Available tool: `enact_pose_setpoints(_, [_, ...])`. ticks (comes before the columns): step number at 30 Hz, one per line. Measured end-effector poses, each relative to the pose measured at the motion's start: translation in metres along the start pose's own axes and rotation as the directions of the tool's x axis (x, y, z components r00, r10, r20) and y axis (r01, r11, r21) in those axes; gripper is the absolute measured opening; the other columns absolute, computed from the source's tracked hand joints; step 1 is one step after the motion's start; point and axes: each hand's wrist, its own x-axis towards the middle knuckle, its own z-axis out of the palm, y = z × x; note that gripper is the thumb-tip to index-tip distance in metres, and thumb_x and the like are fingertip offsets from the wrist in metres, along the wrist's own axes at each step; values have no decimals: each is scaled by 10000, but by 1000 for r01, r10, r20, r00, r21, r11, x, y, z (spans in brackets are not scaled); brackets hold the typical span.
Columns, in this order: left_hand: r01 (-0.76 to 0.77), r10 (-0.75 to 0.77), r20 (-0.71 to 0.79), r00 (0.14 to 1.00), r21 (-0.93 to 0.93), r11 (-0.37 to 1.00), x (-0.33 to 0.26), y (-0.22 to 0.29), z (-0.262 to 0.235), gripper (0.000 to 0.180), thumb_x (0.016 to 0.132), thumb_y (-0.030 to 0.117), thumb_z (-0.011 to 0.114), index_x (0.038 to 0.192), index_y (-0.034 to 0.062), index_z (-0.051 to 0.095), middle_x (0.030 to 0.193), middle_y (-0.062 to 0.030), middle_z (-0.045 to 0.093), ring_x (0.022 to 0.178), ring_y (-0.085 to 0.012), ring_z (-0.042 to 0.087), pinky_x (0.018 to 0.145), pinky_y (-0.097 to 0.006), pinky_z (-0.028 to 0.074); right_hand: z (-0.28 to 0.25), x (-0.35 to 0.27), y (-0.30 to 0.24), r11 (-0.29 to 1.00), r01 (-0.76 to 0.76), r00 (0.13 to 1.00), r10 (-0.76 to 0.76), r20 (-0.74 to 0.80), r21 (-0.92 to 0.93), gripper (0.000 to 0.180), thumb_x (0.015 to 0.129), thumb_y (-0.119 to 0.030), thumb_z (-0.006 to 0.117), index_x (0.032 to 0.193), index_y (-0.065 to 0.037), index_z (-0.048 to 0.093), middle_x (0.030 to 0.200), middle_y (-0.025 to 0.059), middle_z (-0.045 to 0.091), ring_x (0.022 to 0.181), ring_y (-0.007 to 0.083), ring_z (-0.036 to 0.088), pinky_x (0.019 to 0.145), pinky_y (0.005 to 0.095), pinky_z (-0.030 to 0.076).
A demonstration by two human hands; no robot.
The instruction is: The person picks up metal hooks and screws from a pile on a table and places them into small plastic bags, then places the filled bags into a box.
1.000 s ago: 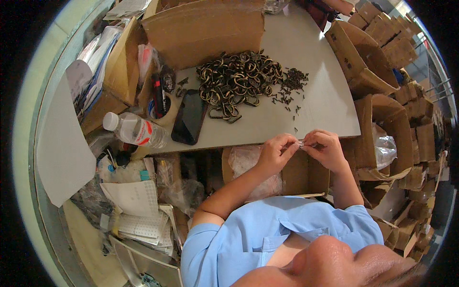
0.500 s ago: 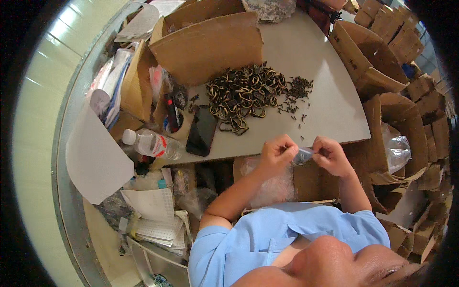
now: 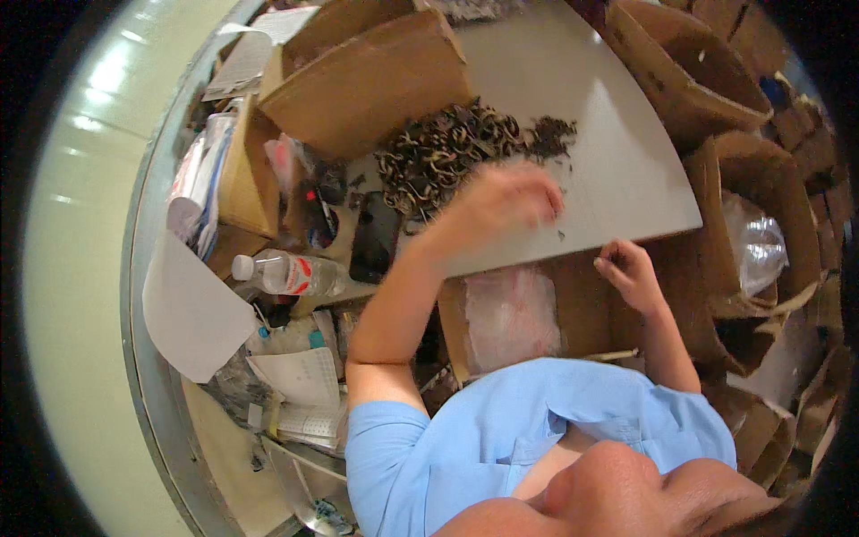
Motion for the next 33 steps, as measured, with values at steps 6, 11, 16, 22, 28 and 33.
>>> enact_pose_setpoints(6, [52, -402, 313, 861, 730, 681, -100, -154, 154, 236, 816, 234, 594, 994, 94, 659, 1101, -120, 601, 1089, -295, 545, 833, -407, 475, 8, 3, -3, 990, -26, 996, 37, 77, -139, 135, 813, -95, 668, 847, -1, 577, 715, 51, 552, 675, 105, 478, 603, 257, 419])
enact_pose_setpoints(11, [60, -612, 393, 686, 808, 586, -94, -169, 151, 228, 781, 193, 588, 960, 75, 664, 1083, -145, 603, 1054, -321, 554, 831, -426, 477, 12, -5, 3, 990, -29, 987, 51, 152, -141, 109, 809, -47, 648, 865, 0, 569, 757, 39, 541, 692, 97, 488, 602, 249, 421])
enact_pose_setpoints(16, [379, -619, 261, 741, 598, 707, -86, -156, 123, 166, 803, 153, 566, 865, 47, 677, 910, -197, 631, 839, -347, 610, 732, -420, 489, 24, -8, 18, 975, 31, 958, 33, 283, -218, 160, 780, -69, 665, 911, -3, 600, 862, 125, 610, 795, 242, 587, 687, 330, 474])
enact_pose_setpoints(22, [385, -441, 52, 896, 402, 831, -81, -106, 104, 171, 800, 211, 645, 850, 51, 681, 798, -125, 665, 716, -280, 632, 660, -361, 484, 43, -11, 10, 969, -11, 904, 115, 412, -247, 357, 745, -58, 671, 1089, -15, 589, 1024, 174, 639, 953, 302, 622, 826, 364, 494])
enact_pose_setpoints(28, [552, -545, -86, 834, 115, 826, -83, -90, 101, 220, 744, 250, 726, 795, 44, 668, 687, -51, 643, 626, -141, 588, 587, -282, 452, 45, -6, 6, 974, -201, 881, 227, 415, -106, 304, 782, -43, 664, 1070, 18, 587, 984, 142, 645, 889, 207, 624, 801, 310, 496])
enact_pose_setpoints(33, [464, -457, -109, 883, 49, 885, -86, -93, 107, 194, 761, 234, 694, 812, 49, 668, 645, -90, 621, 575, -204, 577, 558, -307, 444, 52, -7, 17, 997, 34, 935, -55, 350, 66, 201, 818, -48, 638, 1004, 11, 593, 883, 107, 639, 809, 176, 609, 710, 300, 491])
